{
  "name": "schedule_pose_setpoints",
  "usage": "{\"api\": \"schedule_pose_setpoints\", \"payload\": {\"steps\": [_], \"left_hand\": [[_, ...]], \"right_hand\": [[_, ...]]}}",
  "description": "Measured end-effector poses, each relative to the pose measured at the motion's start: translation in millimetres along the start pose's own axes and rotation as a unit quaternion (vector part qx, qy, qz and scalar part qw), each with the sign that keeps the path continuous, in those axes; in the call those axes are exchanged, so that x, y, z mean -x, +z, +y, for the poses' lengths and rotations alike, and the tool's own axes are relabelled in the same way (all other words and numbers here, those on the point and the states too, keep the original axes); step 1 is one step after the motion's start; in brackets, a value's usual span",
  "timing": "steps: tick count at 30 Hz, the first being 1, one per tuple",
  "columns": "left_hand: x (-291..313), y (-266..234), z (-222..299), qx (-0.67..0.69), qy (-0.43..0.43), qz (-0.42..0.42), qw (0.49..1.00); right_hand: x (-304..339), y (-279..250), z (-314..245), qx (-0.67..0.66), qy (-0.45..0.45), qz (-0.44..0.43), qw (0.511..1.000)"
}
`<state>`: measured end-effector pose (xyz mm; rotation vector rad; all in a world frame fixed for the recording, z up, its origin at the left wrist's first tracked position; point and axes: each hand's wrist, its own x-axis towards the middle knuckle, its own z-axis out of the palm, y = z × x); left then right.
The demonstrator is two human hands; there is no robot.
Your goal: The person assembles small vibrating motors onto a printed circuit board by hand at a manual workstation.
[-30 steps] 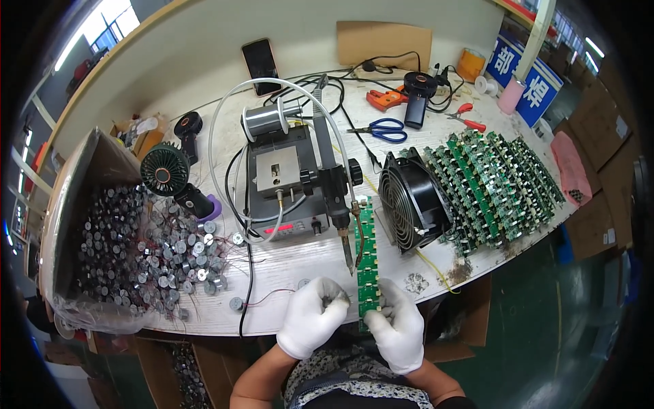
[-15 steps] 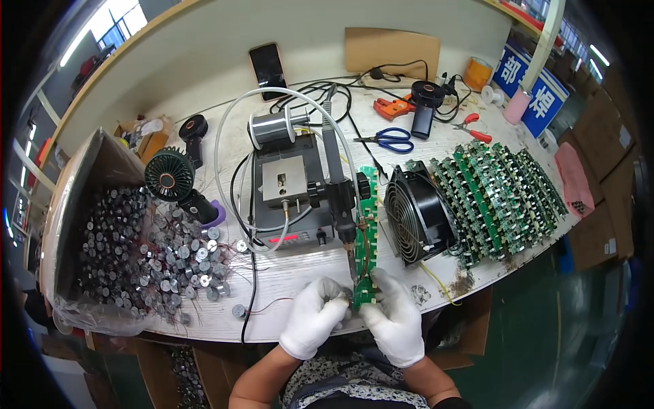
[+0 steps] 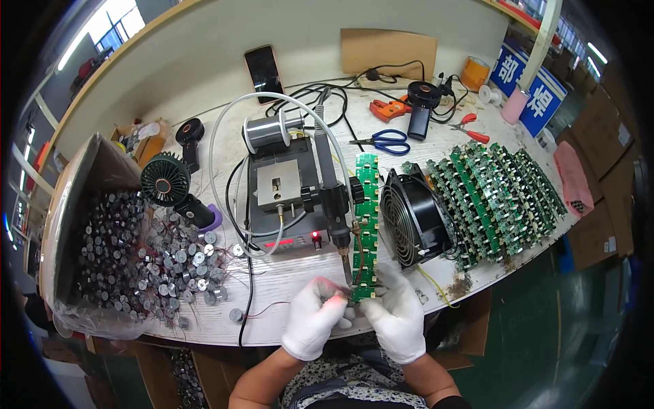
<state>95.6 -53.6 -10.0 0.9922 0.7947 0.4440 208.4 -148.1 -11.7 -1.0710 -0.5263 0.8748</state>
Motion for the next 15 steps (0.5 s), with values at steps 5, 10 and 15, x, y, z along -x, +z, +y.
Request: {"api": "schedule_pose_setpoints", "payload": {"steps": [5, 10, 15], "left_hand": [[-0.3, -0.1, -1.6, 0.015, 0.022, 0.023, 0.999], [-0.1, 3.4, -0.6, 0.020, 0.033, 0.038, 0.999], [0.4, 7.2, 3.1, 0.022, 0.038, 0.048, 0.998]], "right_hand": [[-5.3, 4.4, -0.5, 0.010, -0.001, -0.002, 1.000], [-7.2, 4.8, -2.6, -0.015, 0.005, -0.010, 1.000], [-8.4, 6.8, -6.8, -0.018, -0.002, -0.010, 1.000]]}}
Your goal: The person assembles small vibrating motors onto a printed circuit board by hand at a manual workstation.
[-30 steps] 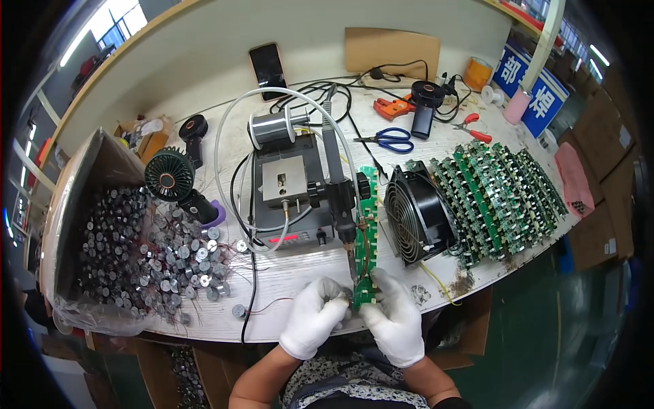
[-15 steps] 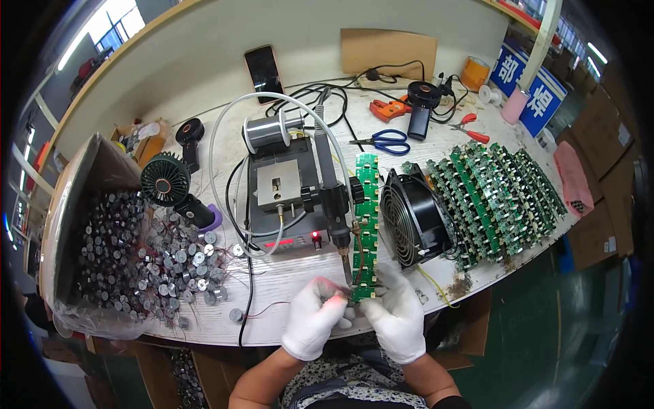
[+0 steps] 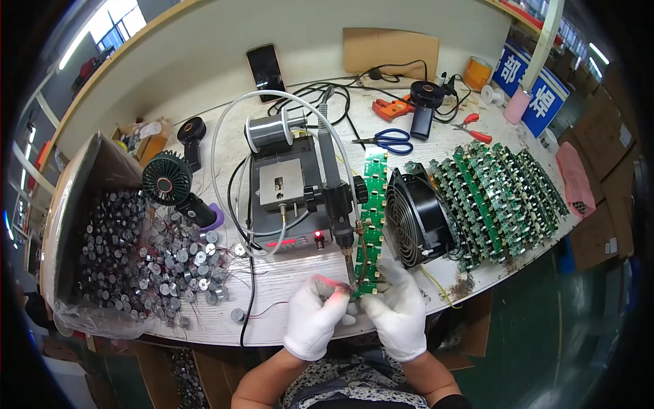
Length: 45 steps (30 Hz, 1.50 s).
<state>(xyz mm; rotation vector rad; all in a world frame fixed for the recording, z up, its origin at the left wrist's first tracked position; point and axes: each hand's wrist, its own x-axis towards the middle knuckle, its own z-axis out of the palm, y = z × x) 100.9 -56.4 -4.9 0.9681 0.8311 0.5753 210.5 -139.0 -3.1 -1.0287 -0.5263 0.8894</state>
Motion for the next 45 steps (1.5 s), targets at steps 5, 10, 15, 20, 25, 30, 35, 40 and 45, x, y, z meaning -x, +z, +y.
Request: {"api": "schedule_pose_setpoints", "payload": {"steps": [5, 10, 15, 20, 25, 30, 35, 40, 45], "left_hand": [[-1.7, -1.6, -3.4, -0.004, 0.005, -0.007, 1.000], [0.3, 0.3, -2.2, -0.009, 0.010, -0.013, 1.000], [1.5, 0.1, -1.1, -0.016, 0.018, -0.005, 1.000], [0.2, -3.0, -5.1, -0.031, 0.027, 0.005, 0.999], [-1.4, -3.1, -7.8, -0.028, 0.021, 0.007, 0.999], [-0.6, -3.1, -7.2, -0.034, 0.021, 0.008, 0.999], [0.0, -1.5, -1.3, -0.069, 0.026, 0.003, 0.997], [-0.2, 0.7, 0.7, -0.074, 0.036, 0.011, 0.997], [2.1, 2.7, 3.4, -0.077, 0.037, 0.017, 0.996]], "right_hand": [[-0.2, -1.4, 4.6, 0.004, -0.013, 0.016, 1.000], [2.3, -2.1, 5.2, 0.000, -0.025, 0.023, 0.999], [2.2, -2.0, 6.5, -0.001, -0.033, 0.019, 0.999], [0.9, -3.1, 10.2, -0.004, -0.012, 0.013, 1.000], [-1.2, -4.1, 11.1, -0.011, 0.010, 0.022, 1.000], [-0.9, -3.9, 9.9, -0.039, 0.031, 0.019, 0.999], [-0.1, -4.0, 7.5, -0.042, 0.016, 0.017, 0.999], [-1.0, -4.9, 8.3, -0.028, 0.005, 0.018, 0.999], [2.1, -5.6, 8.6, 0.001, -0.001, 0.020, 1.000]]}}
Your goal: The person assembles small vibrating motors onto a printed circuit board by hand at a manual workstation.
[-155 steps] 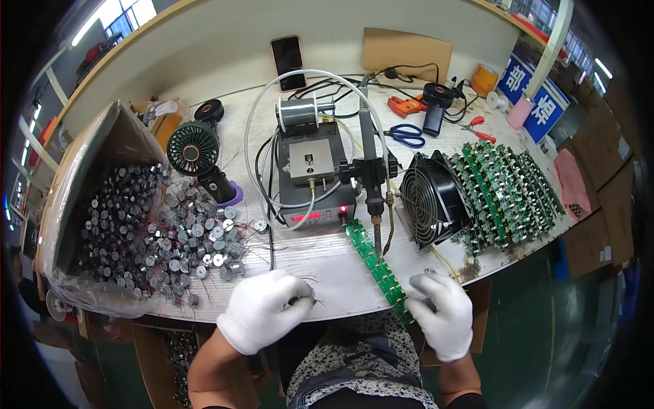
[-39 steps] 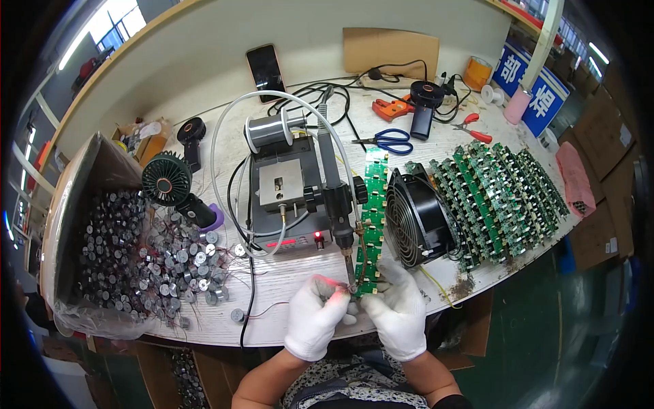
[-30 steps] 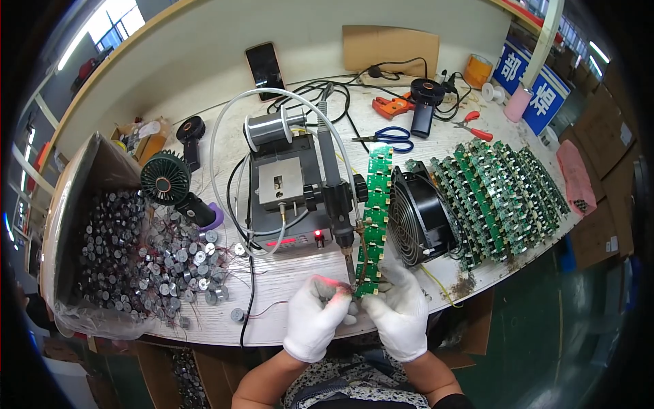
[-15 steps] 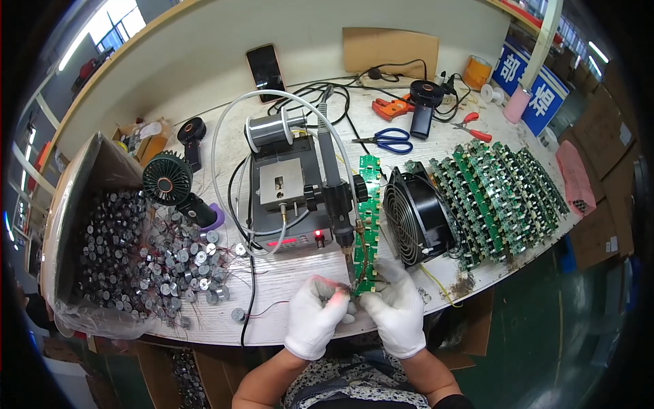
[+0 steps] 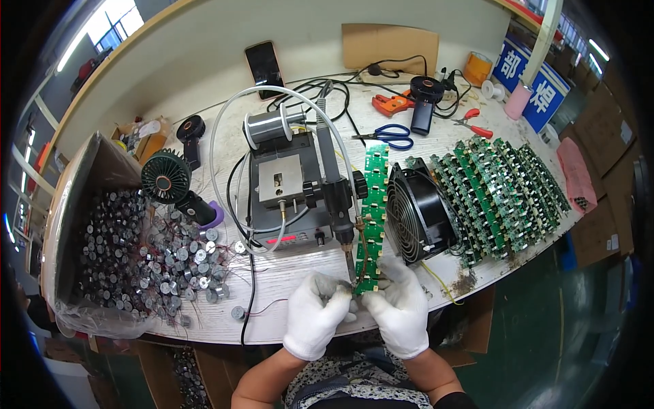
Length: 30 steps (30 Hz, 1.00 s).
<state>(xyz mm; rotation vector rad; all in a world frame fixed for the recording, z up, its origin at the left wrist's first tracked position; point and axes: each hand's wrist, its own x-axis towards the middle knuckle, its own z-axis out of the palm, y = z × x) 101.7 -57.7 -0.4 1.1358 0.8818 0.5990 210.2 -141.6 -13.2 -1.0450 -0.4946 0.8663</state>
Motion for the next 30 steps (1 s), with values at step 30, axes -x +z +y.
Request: {"api": "schedule_pose_setpoints", "payload": {"steps": [30], "left_hand": [[-3.5, -10.1, -1.6, -0.021, -0.036, -0.044, 0.998]], "right_hand": [[3.6, -2.7, 3.4, -0.015, 0.000, -0.023, 1.000]]}}
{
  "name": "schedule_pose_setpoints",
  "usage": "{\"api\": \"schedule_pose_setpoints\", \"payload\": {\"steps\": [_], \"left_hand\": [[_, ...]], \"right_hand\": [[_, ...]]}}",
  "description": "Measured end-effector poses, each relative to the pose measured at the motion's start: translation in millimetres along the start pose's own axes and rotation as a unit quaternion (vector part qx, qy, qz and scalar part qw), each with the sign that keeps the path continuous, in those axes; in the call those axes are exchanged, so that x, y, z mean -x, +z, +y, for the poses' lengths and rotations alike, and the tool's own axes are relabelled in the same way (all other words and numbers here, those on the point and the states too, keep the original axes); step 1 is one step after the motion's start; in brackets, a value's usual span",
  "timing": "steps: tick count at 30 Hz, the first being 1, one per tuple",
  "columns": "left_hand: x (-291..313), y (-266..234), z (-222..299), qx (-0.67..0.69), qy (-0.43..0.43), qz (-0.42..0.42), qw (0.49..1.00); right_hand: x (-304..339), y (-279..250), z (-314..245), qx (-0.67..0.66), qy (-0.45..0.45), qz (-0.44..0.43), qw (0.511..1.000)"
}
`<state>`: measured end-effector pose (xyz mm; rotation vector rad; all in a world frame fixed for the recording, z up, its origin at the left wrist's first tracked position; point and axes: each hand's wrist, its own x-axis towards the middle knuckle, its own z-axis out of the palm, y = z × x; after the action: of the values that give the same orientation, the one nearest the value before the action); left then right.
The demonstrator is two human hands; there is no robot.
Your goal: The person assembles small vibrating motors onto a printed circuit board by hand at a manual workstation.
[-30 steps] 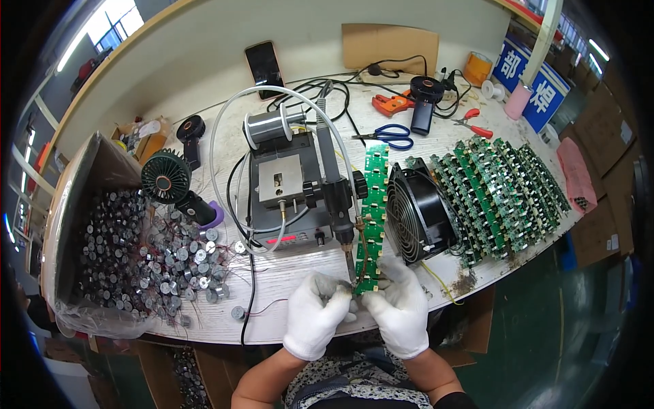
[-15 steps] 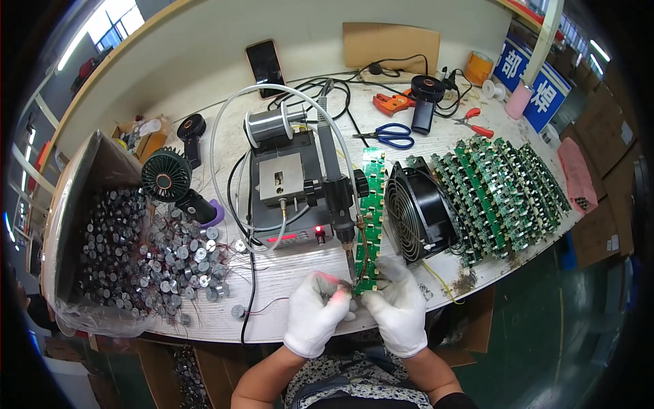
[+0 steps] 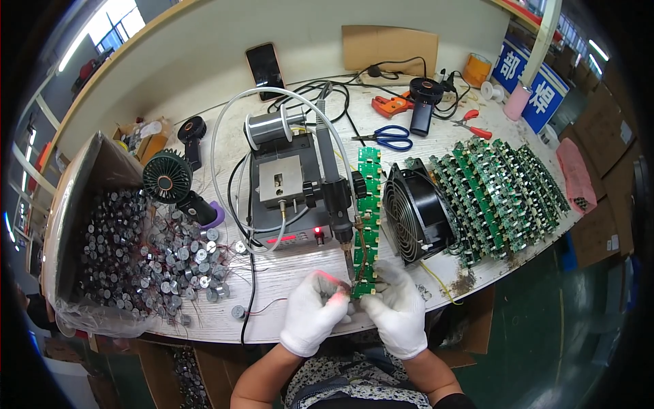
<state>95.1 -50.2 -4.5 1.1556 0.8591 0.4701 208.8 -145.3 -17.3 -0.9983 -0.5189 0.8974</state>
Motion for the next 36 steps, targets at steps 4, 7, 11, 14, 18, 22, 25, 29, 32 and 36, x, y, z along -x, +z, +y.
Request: {"api": "schedule_pose_setpoints", "payload": {"steps": [4, 7, 11, 14, 18, 22, 25, 29, 32, 36], "left_hand": [[-0.7, -1.6, 1.8, -0.020, 0.005, -0.008, 1.000], [-0.3, -0.5, 6.9, -0.027, 0.002, -0.011, 1.000], [-0.2, -0.4, 8.5, -0.042, 0.015, -0.015, 0.999], [-0.9, 0.1, 8.5, -0.051, 0.031, -0.020, 0.998], [-1.6, -0.5, 7.2, -0.078, 0.044, -0.021, 0.996], [-2.3, -0.6, 6.7, -0.064, 0.030, -0.014, 0.997], [-2.0, -1.7, 6.2, -0.064, 0.009, -0.014, 0.998], [-4.0, -5.2, 3.6, -0.018, -0.018, -0.039, 0.999], [-4.5, -6.8, 1.9, 0.006, -0.023, -0.051, 0.998], [-5.2, -7.8, 2.5, 0.025, -0.043, -0.060, 0.997]], "right_hand": [[0.6, 1.0, -0.8, 0.000, 0.001, -0.002, 1.000], [0.9, 0.1, -1.0, 0.010, -0.006, -0.006, 1.000], [1.2, 0.9, -1.7, 0.003, -0.015, -0.011, 1.000], [1.1, 0.4, -2.2, -0.001, -0.020, -0.009, 1.000], [1.8, -2.0, 1.6, 0.037, -0.026, -0.002, 0.999], [1.1, -1.0, 4.3, -0.001, -0.017, 0.002, 1.000], [0.7, 0.3, 2.1, -0.006, 0.003, 0.005, 1.000], [-0.3, -1.6, 4.1, -0.024, 0.014, 0.003, 1.000], [-1.5, -1.0, 0.9, -0.059, 0.040, 0.001, 0.997], [-2.6, 0.0, -3.2, -0.031, 0.058, 0.010, 0.998]]}}
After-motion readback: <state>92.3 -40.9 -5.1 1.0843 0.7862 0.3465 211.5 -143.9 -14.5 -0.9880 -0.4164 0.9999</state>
